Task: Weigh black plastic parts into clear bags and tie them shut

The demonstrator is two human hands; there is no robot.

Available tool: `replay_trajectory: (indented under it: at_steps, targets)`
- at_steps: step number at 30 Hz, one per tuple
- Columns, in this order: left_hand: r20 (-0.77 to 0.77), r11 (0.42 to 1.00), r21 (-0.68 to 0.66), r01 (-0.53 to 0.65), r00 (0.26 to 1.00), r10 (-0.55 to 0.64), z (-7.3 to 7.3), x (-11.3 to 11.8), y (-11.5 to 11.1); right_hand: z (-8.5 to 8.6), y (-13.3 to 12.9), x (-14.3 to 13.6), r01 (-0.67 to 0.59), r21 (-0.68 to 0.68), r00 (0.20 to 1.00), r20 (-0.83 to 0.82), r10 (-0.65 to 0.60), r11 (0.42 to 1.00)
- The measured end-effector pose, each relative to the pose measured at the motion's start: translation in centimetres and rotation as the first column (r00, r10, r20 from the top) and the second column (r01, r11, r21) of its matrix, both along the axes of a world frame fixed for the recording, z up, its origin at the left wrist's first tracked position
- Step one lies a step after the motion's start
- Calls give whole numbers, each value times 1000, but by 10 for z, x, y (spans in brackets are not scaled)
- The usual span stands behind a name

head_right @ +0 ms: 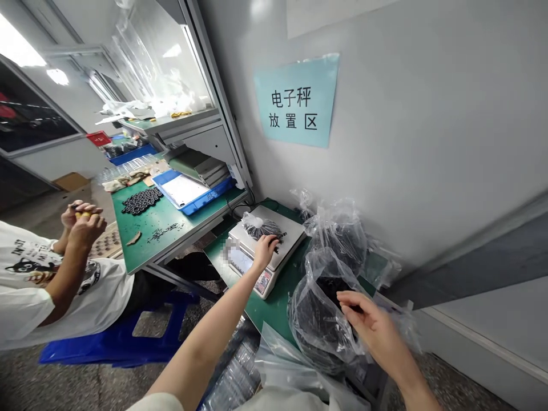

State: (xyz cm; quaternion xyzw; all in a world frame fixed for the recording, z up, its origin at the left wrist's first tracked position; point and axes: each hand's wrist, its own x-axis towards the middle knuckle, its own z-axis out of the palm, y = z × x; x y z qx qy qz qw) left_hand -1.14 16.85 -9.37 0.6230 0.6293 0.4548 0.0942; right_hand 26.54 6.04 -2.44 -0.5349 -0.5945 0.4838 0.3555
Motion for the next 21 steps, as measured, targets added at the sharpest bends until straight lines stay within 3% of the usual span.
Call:
replay_trajectory:
  at_steps: [3,8,15,21]
  targets:
    - [-94,997,-67,-47,995,40,-24,-12,7,-2,2,1,-56,7,998,-2,57,998]
    - [-216,977,-164,-138,971,101,-38,-27,7,-11,2,3,-140,56,989,61,137,989]
    - [-264,957,-210,-201,954,143,-44,-37,-2,-1,7,7,-328,-9,878,366,308,945]
    - [-238,968,-148,-202,957,163,-34,-55,-7,14,12,9,-413,-130,718,562,410,902]
